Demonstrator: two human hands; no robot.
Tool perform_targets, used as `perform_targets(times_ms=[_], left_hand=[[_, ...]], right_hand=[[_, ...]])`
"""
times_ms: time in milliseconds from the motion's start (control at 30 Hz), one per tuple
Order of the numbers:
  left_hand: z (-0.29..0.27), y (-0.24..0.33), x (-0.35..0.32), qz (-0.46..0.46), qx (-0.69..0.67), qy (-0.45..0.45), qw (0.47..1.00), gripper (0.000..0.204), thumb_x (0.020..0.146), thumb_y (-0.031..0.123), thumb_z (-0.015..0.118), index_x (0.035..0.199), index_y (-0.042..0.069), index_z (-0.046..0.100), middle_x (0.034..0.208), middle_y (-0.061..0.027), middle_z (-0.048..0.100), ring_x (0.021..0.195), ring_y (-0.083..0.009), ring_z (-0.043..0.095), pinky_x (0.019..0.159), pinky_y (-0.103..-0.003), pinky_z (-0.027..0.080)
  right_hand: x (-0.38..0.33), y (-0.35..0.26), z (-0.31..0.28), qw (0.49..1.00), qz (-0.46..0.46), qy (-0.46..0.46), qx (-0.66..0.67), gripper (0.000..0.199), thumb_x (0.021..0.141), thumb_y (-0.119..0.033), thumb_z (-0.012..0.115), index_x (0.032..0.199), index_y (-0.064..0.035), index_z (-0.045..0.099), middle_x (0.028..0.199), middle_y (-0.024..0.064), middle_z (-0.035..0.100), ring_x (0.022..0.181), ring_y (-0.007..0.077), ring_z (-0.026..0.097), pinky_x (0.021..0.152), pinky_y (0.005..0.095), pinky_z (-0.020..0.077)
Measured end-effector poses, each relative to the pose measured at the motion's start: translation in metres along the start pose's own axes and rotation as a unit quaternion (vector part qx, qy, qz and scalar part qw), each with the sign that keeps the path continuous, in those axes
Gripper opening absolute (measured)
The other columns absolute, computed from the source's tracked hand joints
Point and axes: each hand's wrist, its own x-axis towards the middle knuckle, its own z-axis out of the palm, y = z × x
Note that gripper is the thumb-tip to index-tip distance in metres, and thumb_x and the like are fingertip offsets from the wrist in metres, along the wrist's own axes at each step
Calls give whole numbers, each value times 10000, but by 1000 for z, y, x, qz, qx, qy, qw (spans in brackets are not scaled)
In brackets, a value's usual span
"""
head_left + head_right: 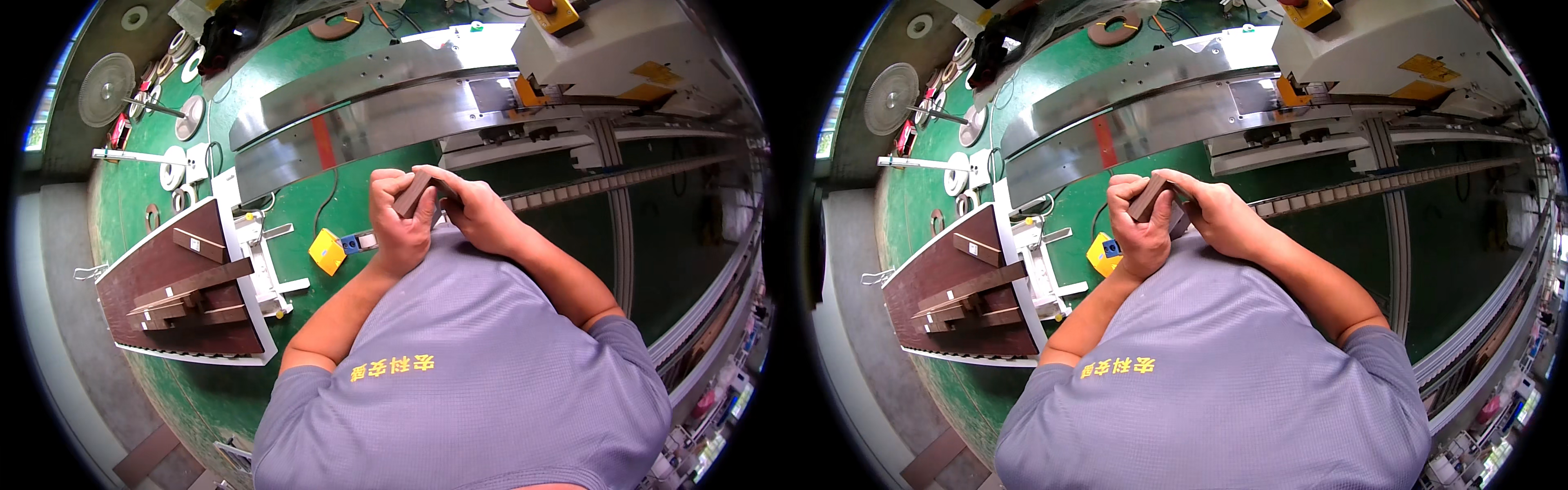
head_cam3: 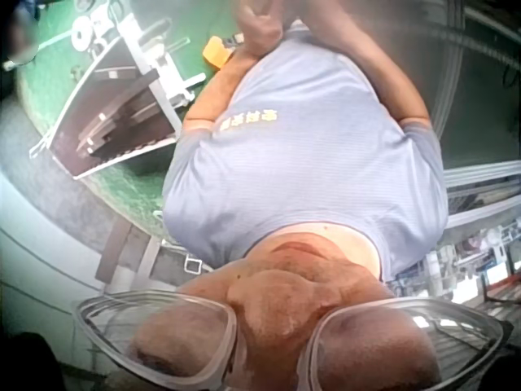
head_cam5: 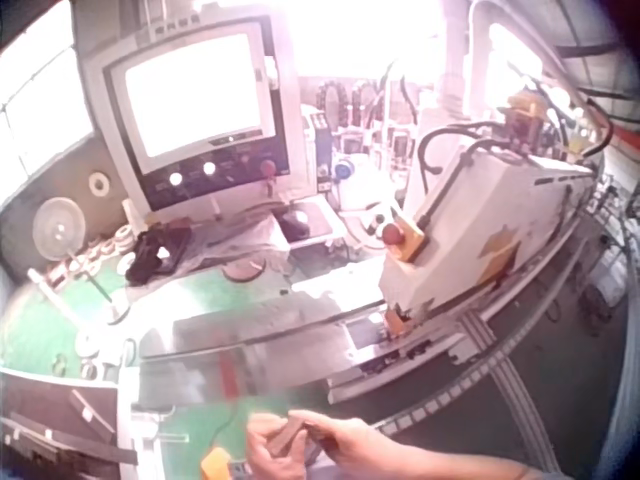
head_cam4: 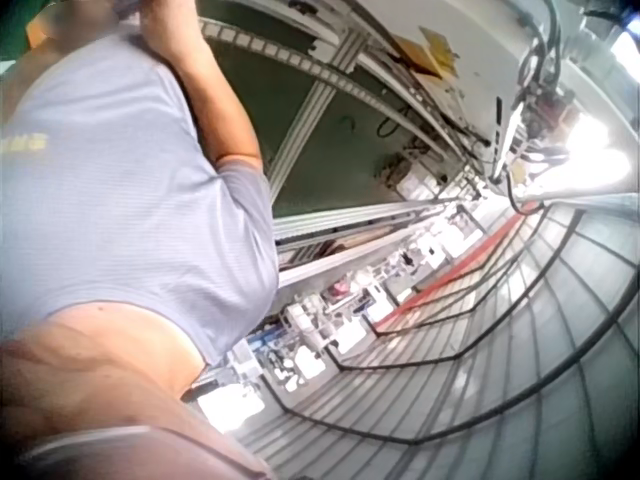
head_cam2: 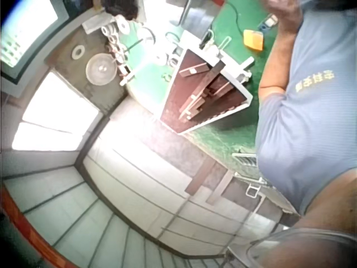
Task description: The person picks up wood planks one at a time, feeds them into a woodworking machine, and places them onto a table after they are processed.
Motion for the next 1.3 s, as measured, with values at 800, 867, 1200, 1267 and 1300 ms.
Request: perform_targets(times_ms=[800, 867, 1200, 1267, 1300], left_hand=[[20, 11, -14, 115, 22, -100, 988, 414, 824, 36, 802, 1107, 33, 499, 980, -175, 591, 821, -327, 635, 702, -410, 528], [24, 7, -6, 96, 25, -103, 990, 376, 830, 79, 798, 1090, 37, 530, 980, -159, 602, 808, -326, 630, 717, -409, 523], [-36, -103, 68, -349, -137, 125, 919, 428, 964, 90, 588, 1374, 49, 475, 1015, -65, 639, 858, -151, 652, 686, -324, 576], [-23, -114, 45, -422, -195, 80, 882, 590, 956, 73, 589, 1494, 61, 348, 1012, -75, 646, 824, -187, 671, 699, -361, 609], [-14, -122, 31, -433, -219, 36, 874, 716, 939, 48, 610, 1557, 67, 248, 1013, -86, 648, 802, -211, 686, 736, -364, 624]], right_hand=[[-28, -13, -18, 998, 36, 13, -58, 672, 819, 138, 504, 1454, -72, 447, 889, 282, 661, 831, 439, 662, 759, 427, 527], [-26, -16, -24, 995, 69, -2, -67, 678, 820, 130, 494, 1464, -72, 430, 923, 296, 661, 883, 469, 658, 780, 457, 528], [-45, 51, -58, 962, 223, 147, 47, 684, 885, 88, 446, 1530, -128, 370, 1304, 180, 655, 733, 180, 636, 735, 337, 540], [-53, 67, -59, 959, 229, 157, 63, 688, 879, 71, 449, 1534, -126, 376, 1289, 157, 659, 666, 119, 564, 670, 305, 522], [-56, 74, -58, 957, 233, 159, 64, 686, 879, 64, 452, 1534, -124, 378, 1279, 153, 660, 666, 120, 564, 666, 304, 521]])
